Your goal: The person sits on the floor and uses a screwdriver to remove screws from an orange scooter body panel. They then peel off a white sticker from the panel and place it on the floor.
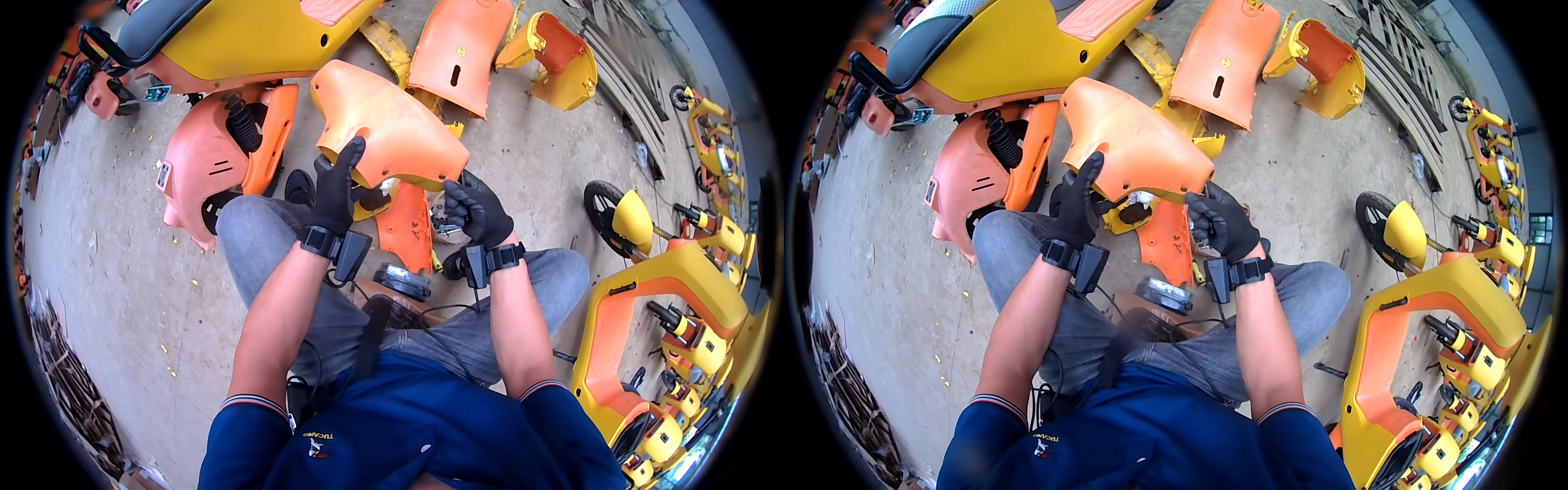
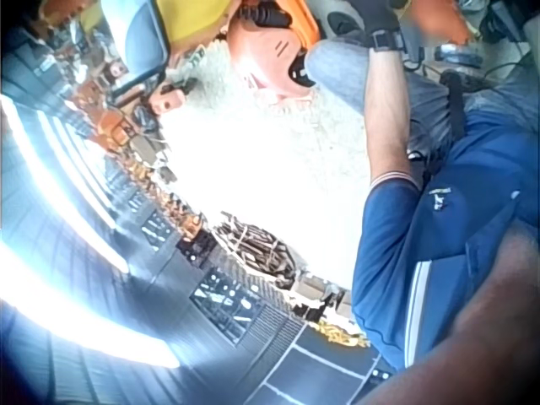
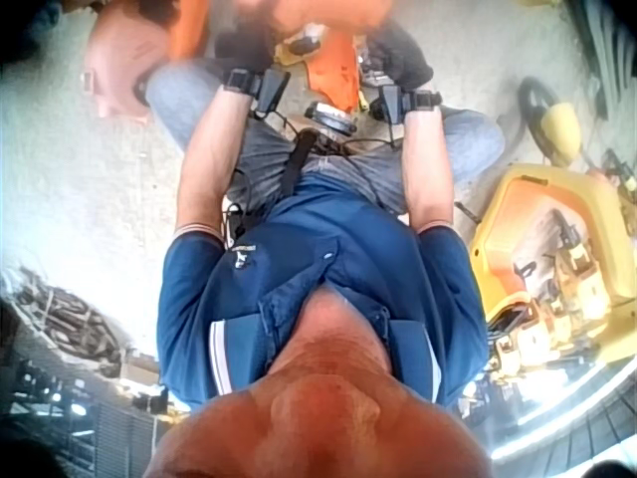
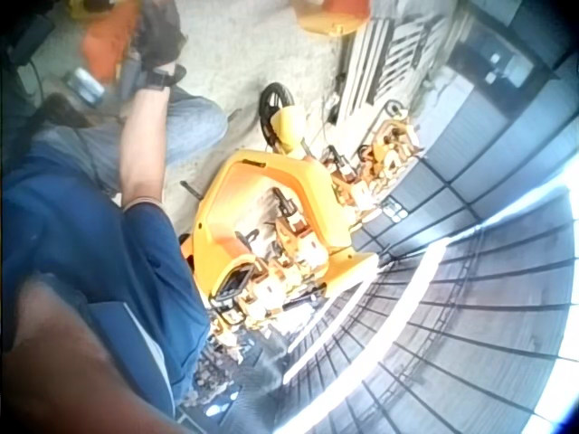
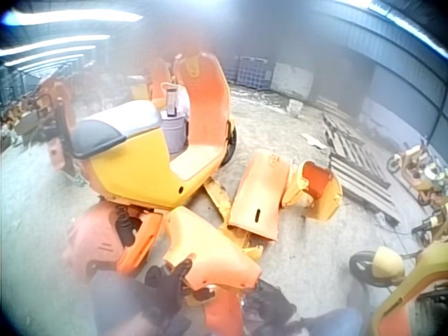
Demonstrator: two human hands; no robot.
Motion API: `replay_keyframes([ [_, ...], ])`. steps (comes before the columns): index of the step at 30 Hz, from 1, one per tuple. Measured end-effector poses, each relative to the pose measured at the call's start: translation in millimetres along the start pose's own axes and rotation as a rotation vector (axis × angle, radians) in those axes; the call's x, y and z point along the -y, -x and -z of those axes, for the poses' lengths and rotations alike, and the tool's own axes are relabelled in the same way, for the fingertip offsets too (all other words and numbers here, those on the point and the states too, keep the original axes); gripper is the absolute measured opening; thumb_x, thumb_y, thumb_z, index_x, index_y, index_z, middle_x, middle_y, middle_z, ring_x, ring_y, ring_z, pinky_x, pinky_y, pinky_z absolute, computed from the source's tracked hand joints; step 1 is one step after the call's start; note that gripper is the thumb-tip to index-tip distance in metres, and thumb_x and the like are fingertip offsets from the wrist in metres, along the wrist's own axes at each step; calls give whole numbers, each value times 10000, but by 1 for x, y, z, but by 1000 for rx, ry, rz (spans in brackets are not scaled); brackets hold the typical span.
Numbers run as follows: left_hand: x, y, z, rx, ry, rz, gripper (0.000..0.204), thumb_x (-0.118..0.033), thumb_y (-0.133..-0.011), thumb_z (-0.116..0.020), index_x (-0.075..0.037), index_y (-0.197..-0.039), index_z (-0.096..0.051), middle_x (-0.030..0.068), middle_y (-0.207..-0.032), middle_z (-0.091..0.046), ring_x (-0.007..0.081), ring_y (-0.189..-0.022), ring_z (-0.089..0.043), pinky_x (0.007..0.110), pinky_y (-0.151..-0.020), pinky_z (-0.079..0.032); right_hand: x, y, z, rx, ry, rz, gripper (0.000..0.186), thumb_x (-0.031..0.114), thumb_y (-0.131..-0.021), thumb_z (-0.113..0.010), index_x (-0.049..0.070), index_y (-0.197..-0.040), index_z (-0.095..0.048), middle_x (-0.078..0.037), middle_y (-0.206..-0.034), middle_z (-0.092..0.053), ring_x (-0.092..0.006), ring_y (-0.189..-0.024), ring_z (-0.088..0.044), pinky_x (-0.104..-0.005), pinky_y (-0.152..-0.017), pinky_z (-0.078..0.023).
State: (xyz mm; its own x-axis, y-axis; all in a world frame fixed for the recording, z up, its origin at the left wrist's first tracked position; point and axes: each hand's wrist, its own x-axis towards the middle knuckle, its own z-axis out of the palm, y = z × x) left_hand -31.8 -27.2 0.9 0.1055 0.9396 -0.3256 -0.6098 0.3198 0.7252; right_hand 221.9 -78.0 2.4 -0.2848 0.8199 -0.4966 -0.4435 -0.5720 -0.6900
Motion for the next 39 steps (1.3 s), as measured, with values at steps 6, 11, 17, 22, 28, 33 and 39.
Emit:
replay_keyframes([
  [6,3,-3,1,16,18,6,512,-201,-889,-702,-17,-1306,-468,131,-1158,-630,229,-970,-686,351,-730,-621,1,2,4,35,26,-1,285,136,-974,-586,89,-1241,-496,63,-675,-415,-27,-518,-365,-174,-444,-308],
  [11,2,-1,1,-10,1,15,482,-202,-889,-701,-22,-1284,-492,122,-1130,-642,219,-943,-692,340,-717,-620,-2,1,5,56,-57,13,239,137,-957,-615,106,-1174,-520,74,-713,-473,-4,-515,-402,-155,-422,-352],
  [17,-1,1,-3,-12,-16,-34,476,-184,-878,-715,-15,-1268,-501,108,-1124,-640,205,-945,-689,326,-720,-614,-5,-3,0,-19,-28,19,230,181,-958,-623,107,-1158,-537,44,-753,-552,-10,-519,-425,-162,-429,-359],
  [22,-1,3,-7,-70,-70,-104,497,-163,-861,-735,-8,-1265,-491,109,-1139,-626,188,-970,-672,317,-753,-600,-12,-7,-19,-201,119,77,244,250,-951,-643,97,-1120,-557,-14,-801,-616,-15,-532,-441,-168,-450,-380],
  [28,-1,6,-10,-75,-139,-183,598,-156,-838,-759,6,-1276,-385,130,-1174,-593,180,-1001,-648,305,-799,-577,-27,-17,-11,-231,-97,50,228,214,-952,-646,74,-1115,-569,-25,-866,-638,-10,-533,-460,-155,-450,-402],
  [33,-2,8,-17,-103,-219,-223,635,-51,-822,-758,8,-1262,-303,145,-1188,-570,175,-1017,-627,297,-849,-544,-43,-29,-2,-215,-258,45,193,166,-959,-631,59,-1108,-571,-17,-891,-636,-9,-548,-477,-145,-452,-406],
  [39,-2,3,-6,-59,-200,-176,582,-245,-871,-729,-35,-1325,-431,112,-1184,-605,211,-1017,-659,327,-774,-591,-36,-20,-17,-224,10,103,234,133,-953,-602,60,-1167,-543,-16,-890,-630,-20,-602,-455,-176,-506,-400],
])
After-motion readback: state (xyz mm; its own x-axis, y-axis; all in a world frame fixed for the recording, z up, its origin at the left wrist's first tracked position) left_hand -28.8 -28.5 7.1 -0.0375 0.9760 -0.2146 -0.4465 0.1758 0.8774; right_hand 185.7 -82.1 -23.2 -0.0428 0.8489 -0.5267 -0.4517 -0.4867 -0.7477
